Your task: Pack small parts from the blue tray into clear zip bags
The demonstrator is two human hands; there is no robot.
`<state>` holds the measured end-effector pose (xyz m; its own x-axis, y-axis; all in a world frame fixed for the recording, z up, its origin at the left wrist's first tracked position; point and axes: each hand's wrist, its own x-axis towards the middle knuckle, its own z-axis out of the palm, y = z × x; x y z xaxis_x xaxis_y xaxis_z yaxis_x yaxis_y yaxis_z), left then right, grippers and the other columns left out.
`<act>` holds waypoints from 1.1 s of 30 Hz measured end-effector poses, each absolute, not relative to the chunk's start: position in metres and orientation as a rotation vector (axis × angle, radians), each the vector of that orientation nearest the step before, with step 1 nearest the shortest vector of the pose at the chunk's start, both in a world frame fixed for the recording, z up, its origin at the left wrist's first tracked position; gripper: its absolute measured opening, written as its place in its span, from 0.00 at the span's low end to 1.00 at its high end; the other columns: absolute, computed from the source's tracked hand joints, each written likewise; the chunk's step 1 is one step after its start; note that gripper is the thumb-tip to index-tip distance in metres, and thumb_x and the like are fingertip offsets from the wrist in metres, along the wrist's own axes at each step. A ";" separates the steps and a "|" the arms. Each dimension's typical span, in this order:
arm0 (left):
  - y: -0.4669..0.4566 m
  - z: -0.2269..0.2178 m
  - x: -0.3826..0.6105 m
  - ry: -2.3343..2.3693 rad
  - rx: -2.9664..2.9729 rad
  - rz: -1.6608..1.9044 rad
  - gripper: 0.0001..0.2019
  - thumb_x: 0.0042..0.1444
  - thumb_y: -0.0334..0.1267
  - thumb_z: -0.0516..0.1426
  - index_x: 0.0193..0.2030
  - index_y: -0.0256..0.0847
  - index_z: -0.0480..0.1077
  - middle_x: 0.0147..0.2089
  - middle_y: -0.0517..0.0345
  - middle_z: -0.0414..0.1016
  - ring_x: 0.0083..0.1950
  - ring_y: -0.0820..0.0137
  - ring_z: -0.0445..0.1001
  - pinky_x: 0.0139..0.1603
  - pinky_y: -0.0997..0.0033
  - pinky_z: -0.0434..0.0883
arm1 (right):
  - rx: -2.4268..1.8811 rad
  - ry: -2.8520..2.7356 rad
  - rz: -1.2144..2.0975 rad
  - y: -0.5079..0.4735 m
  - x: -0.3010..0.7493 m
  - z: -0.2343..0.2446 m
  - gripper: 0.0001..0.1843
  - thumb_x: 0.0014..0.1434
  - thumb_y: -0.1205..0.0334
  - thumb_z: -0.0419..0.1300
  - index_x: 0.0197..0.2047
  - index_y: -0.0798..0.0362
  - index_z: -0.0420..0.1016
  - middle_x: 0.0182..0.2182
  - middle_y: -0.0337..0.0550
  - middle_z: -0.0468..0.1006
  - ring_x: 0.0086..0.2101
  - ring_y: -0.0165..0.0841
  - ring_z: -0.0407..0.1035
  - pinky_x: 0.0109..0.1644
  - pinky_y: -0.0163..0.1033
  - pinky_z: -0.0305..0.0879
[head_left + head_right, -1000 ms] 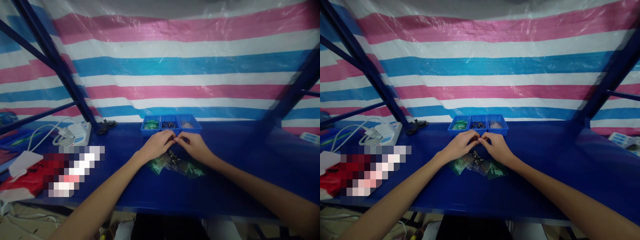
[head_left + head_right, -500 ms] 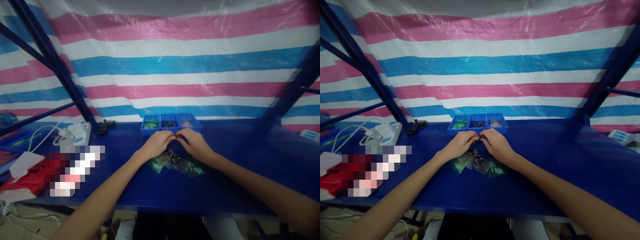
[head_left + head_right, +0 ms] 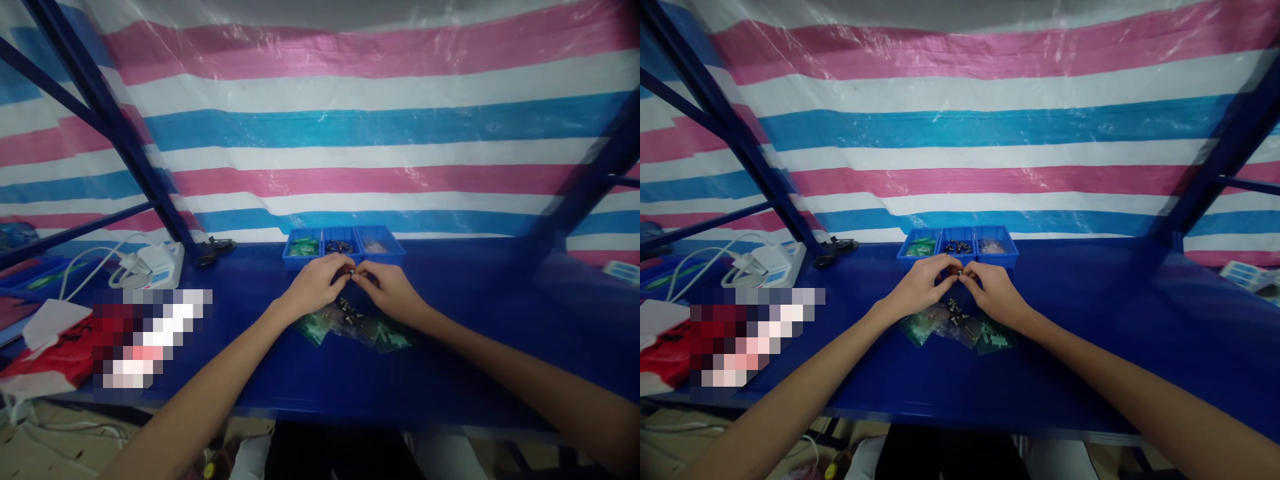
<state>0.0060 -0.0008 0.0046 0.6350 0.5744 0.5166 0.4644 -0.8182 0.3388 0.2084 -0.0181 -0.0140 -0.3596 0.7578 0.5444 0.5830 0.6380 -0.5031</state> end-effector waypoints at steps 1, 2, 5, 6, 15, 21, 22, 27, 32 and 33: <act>0.000 0.004 0.006 0.862 2.676 0.939 0.08 0.67 0.32 0.54 0.51 0.40 0.69 0.46 0.54 0.75 0.46 0.67 0.73 0.46 0.67 0.69 | -1.046 -2.073 0.291 -0.018 0.208 -0.014 0.09 0.67 0.61 0.56 0.34 0.51 0.72 0.26 0.37 0.76 0.26 0.31 0.66 0.35 0.37 0.59; 0.001 0.003 0.005 0.868 2.671 0.943 0.08 0.67 0.32 0.54 0.50 0.40 0.70 0.46 0.54 0.75 0.46 0.67 0.73 0.45 0.68 0.69 | -1.045 -2.073 0.293 -0.018 0.208 -0.014 0.10 0.67 0.61 0.56 0.34 0.51 0.73 0.26 0.37 0.76 0.26 0.31 0.67 0.35 0.38 0.59; 0.004 0.000 0.005 0.892 2.666 0.950 0.05 0.67 0.34 0.55 0.48 0.40 0.70 0.43 0.56 0.74 0.43 0.68 0.73 0.43 0.69 0.68 | -1.030 -2.079 0.257 -0.019 0.208 -0.013 0.10 0.68 0.60 0.56 0.34 0.51 0.73 0.28 0.39 0.77 0.28 0.32 0.68 0.37 0.38 0.61; 0.004 0.000 0.005 0.899 2.669 0.943 0.05 0.68 0.36 0.55 0.48 0.39 0.70 0.42 0.56 0.74 0.42 0.69 0.73 0.43 0.69 0.68 | -1.025 -2.075 0.234 -0.019 0.208 -0.013 0.10 0.68 0.60 0.56 0.35 0.52 0.73 0.29 0.40 0.77 0.30 0.33 0.69 0.38 0.39 0.62; 0.005 0.000 0.006 0.939 2.689 0.900 0.07 0.70 0.38 0.54 0.44 0.39 0.72 0.42 0.56 0.77 0.41 0.68 0.75 0.42 0.68 0.68 | -0.960 -2.094 0.068 -0.014 0.213 -0.016 0.07 0.67 0.65 0.54 0.45 0.51 0.73 0.40 0.46 0.81 0.41 0.39 0.74 0.46 0.44 0.68; 0.003 0.004 0.006 0.931 2.618 0.814 0.10 0.70 0.37 0.53 0.40 0.39 0.73 0.37 0.58 0.78 0.37 0.70 0.75 0.38 0.71 0.66 | -0.974 -2.223 -0.153 -0.012 0.218 -0.020 0.06 0.69 0.64 0.54 0.45 0.52 0.73 0.40 0.49 0.79 0.43 0.42 0.72 0.46 0.45 0.68; 0.003 0.004 0.005 0.934 2.605 0.804 0.10 0.70 0.38 0.53 0.39 0.39 0.73 0.37 0.58 0.78 0.36 0.70 0.75 0.37 0.71 0.66 | -0.969 -2.235 -0.188 -0.012 0.219 -0.021 0.06 0.69 0.64 0.54 0.44 0.52 0.73 0.39 0.48 0.78 0.43 0.42 0.72 0.45 0.45 0.68; 0.004 0.004 0.003 0.969 2.553 0.915 0.07 0.69 0.38 0.55 0.42 0.40 0.72 0.37 0.59 0.78 0.37 0.70 0.76 0.37 0.72 0.67 | -0.969 -2.314 -0.354 -0.012 0.217 -0.017 0.10 0.71 0.62 0.52 0.41 0.54 0.74 0.37 0.49 0.77 0.41 0.41 0.70 0.44 0.44 0.67; 0.012 0.001 -0.003 1.038 2.493 1.191 0.05 0.67 0.33 0.56 0.49 0.41 0.70 0.41 0.59 0.79 0.41 0.70 0.77 0.41 0.71 0.69 | -0.990 -2.381 -0.626 0.017 0.205 0.005 0.14 0.71 0.63 0.49 0.41 0.58 0.76 0.38 0.54 0.76 0.43 0.45 0.66 0.49 0.48 0.63; 0.014 0.001 -0.005 1.064 2.526 1.207 0.04 0.67 0.33 0.56 0.47 0.41 0.70 0.41 0.59 0.79 0.41 0.70 0.77 0.41 0.71 0.69 | -1.009 -2.379 -0.643 0.026 0.202 0.010 0.15 0.71 0.63 0.49 0.42 0.58 0.76 0.38 0.55 0.76 0.43 0.45 0.66 0.49 0.48 0.62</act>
<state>-0.0048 0.0143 0.0011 0.4256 0.6549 0.6245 0.5371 -0.7382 0.4080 0.2020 0.0265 0.0102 -0.6165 0.5274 0.5845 0.7501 0.6191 0.2325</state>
